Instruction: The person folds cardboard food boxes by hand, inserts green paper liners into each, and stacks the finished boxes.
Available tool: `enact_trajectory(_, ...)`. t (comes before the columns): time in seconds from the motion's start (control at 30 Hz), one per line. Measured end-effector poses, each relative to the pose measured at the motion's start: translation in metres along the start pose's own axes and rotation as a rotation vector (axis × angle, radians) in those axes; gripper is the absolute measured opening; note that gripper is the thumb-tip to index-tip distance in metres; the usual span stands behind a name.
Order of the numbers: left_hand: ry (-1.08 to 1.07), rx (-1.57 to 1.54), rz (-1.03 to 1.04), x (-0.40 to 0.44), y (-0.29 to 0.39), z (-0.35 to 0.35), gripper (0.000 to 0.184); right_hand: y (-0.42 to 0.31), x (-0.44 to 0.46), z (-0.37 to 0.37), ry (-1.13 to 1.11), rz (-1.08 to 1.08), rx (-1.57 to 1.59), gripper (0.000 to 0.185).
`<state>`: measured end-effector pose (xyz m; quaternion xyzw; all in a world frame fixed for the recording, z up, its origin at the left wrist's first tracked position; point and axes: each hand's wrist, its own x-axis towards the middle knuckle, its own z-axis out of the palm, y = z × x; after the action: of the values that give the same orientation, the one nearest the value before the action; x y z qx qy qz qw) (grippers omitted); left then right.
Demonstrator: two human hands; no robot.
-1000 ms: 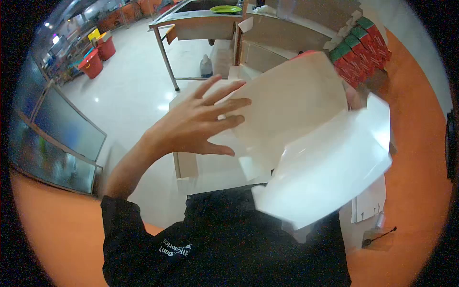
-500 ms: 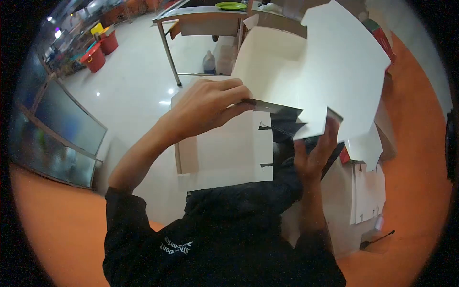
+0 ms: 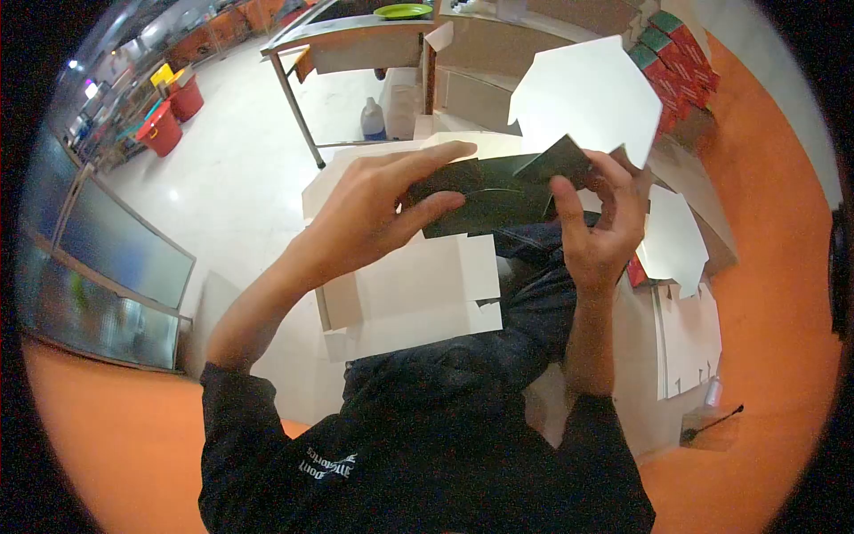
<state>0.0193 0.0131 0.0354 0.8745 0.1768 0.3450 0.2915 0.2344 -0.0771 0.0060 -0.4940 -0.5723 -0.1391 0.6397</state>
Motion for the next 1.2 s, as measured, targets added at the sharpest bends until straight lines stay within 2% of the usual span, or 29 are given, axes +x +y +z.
enact_trajectory(0.07, 0.013, 0.099, 0.085, -0.001, 0.000, 0.004, 0.044, -0.004, 0.000, 0.005, 0.104, -0.006, -0.066, 0.038)
enact_trajectory(0.17, -0.016, 0.185, 0.128, 0.000, 0.004, 0.004, 0.045, -0.018, 0.003, -0.001, -0.087, -0.099, -0.244, 0.038)
enact_trajectory(0.2, -0.034, 0.203, 0.130, 0.001, 0.006, 0.002, 0.044, -0.019, 0.004, -0.002, -0.147, -0.212, -0.314, 0.037)
enact_trajectory(0.3, -0.060, 0.176, 0.130, 0.000, 0.009, 0.002, 0.041, -0.023, 0.003, -0.005, -0.299, -0.143, -0.247, 0.036)
enact_trajectory(0.43, 0.033, 0.228, 0.159, -0.003, 0.013, 0.001, 0.039, -0.026, 0.004, -0.009, -0.511, -0.086, -0.174, 0.062)
enact_trajectory(0.5, 0.049, 0.188, 0.150, -0.005, 0.011, 0.003, 0.039, -0.022, -0.008, 0.001, -0.573, -0.116, -0.315, 0.081)
enact_trajectory(0.6, -0.013, 0.164, 0.159, -0.007, 0.012, 0.003, 0.050, -0.008, -0.016, 0.007, -0.504, -0.174, -0.299, 0.087)
enact_trajectory(0.73, 0.080, 0.179, 0.233, 0.001, 0.009, 0.004, 0.070, 0.005, -0.005, -0.016, -0.394, -0.136, -0.207, 0.084)
enact_trajectory(0.87, -0.073, 0.309, 0.061, 0.007, -0.015, 0.001, 0.059, 0.013, 0.000, -0.040, -0.441, -0.035, -0.085, 0.085)
enact_trajectory(1.0, -0.072, 0.429, 0.191, 0.008, -0.020, 0.018, 0.046, 0.006, -0.005, -0.048, -0.579, 0.210, -0.029, 0.096)
enact_trajectory(1.1, -0.092, 0.600, 0.307, 0.010, -0.004, 0.030, 0.043, 0.008, -0.008, -0.044, -0.574, 0.261, -0.068, 0.100)
enact_trajectory(1.2, -0.059, 0.575, 0.325, 0.017, 0.000, 0.037, 0.054, 0.027, -0.014, -0.046, -0.437, 0.185, -0.149, 0.081)
